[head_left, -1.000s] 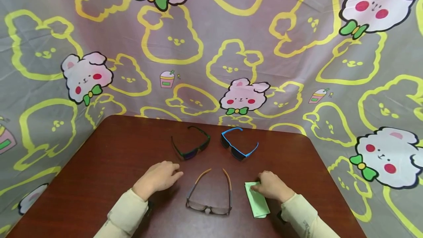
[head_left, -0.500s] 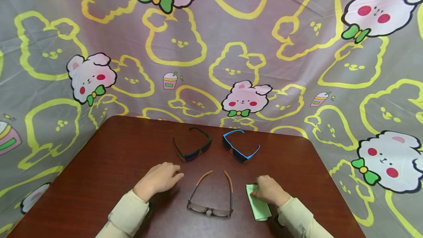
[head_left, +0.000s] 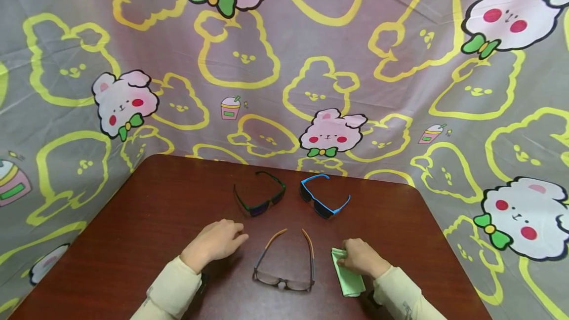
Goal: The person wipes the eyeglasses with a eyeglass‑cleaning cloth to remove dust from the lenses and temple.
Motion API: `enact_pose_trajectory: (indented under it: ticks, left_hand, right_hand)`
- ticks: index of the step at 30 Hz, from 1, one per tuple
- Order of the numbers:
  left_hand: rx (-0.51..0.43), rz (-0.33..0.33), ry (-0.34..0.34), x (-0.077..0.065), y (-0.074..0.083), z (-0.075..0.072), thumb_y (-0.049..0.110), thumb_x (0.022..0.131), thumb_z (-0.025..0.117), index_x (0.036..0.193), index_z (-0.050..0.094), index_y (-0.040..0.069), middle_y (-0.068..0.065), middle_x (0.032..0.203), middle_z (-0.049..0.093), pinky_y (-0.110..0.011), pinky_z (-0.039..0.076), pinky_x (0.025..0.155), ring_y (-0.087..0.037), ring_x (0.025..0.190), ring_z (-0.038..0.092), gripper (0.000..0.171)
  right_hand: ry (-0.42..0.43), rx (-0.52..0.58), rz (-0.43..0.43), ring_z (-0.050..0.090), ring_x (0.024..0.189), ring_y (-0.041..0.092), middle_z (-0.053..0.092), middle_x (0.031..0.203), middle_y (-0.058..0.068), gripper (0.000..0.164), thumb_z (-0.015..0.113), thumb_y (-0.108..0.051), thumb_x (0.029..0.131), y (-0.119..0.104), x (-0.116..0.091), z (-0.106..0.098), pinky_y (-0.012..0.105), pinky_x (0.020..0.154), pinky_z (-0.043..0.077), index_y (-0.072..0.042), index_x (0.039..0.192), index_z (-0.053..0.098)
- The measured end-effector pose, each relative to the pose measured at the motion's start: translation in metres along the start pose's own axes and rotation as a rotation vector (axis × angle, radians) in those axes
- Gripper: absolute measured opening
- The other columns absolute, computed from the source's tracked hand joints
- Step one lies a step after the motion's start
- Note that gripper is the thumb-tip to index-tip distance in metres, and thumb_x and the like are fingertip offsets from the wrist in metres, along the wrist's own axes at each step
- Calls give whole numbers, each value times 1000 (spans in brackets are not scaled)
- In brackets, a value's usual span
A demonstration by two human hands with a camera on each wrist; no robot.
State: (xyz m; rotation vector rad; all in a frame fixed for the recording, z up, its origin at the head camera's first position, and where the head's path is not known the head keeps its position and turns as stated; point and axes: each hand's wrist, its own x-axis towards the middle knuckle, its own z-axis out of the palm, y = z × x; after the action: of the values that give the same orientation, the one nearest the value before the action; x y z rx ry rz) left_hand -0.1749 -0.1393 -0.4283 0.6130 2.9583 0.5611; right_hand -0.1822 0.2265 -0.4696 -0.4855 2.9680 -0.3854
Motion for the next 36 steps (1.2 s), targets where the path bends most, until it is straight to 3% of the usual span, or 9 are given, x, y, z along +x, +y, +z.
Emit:
enact_pose_trajectory:
  ticks: [7, 14, 18, 21, 24, 27, 31, 36]
  left_hand:
    - [-4, -10, -8, -1, 0, 3, 29, 93, 59, 115, 65, 0, -13, 105, 65, -47, 46, 85, -32, 101, 59, 36]
    - [18, 17, 23, 0, 0, 3, 29, 92, 61, 90, 66, 10, 0, 76, 58, -40, 46, 68, -23, 79, 60, 20]
    - [38, 60, 39, 1, 1, 5, 28, 91, 61, 77, 60, 14, 3, 69, 52, -37, 44, 62, -19, 70, 57, 20]
    - [60, 121, 62, 2, 2, 7, 27, 92, 60, 70, 56, 16, 4, 66, 49, -34, 42, 58, -16, 64, 54, 24]
    - [67, 170, 82, 3, 4, 8, 25, 92, 61, 68, 55, 18, 5, 66, 49, -32, 41, 55, -12, 59, 50, 25]
    - [63, 187, 82, 4, 5, 9, 24, 92, 61, 68, 56, 18, 5, 67, 49, -30, 40, 54, -10, 58, 47, 25]
    - [69, 201, 80, 4, 6, 12, 24, 92, 60, 69, 55, 18, 6, 67, 49, -29, 39, 53, -9, 58, 47, 24]
    - [68, 227, 77, 4, 7, 15, 21, 91, 61, 74, 58, 17, 7, 69, 49, -28, 38, 52, -7, 58, 44, 18]
  right_hand:
    - [22, 81, -40, 42, 53, 13, 44, 58, -5, 29, 78, -8, 67, 2, 0, 2, 27, 46, 35, -12, 63, 50]
    - [6, 242, -37, 46, 56, 12, 50, 65, -4, 28, 80, -5, 64, 2, -1, -4, 24, 47, 39, -12, 71, 54]
    - [-41, 362, -10, 59, 74, 22, 62, 82, 5, 30, 82, -7, 67, 4, -1, -11, 29, 56, 47, -7, 86, 59]
    - [-89, 401, -17, 61, 90, 27, 65, 98, 8, 34, 81, -13, 71, 6, -1, -17, 33, 66, 50, -4, 99, 63]
    - [-118, 415, -35, 60, 79, 20, 64, 90, 3, 24, 78, -18, 76, 6, -3, -26, 31, 61, 48, -7, 94, 66]
    - [-104, 440, -35, 48, 62, 10, 54, 72, -5, 15, 76, -20, 79, 6, -6, -35, 26, 52, 41, -12, 82, 64]
    - [-47, 445, -10, 36, 54, 5, 41, 60, -7, 24, 73, -24, 82, 5, -10, -46, 22, 50, 34, -13, 73, 54]
    - [19, 462, 66, 30, 52, 7, 34, 59, -6, 32, 73, -23, 83, 3, -11, -57, 23, 50, 30, -10, 71, 46]
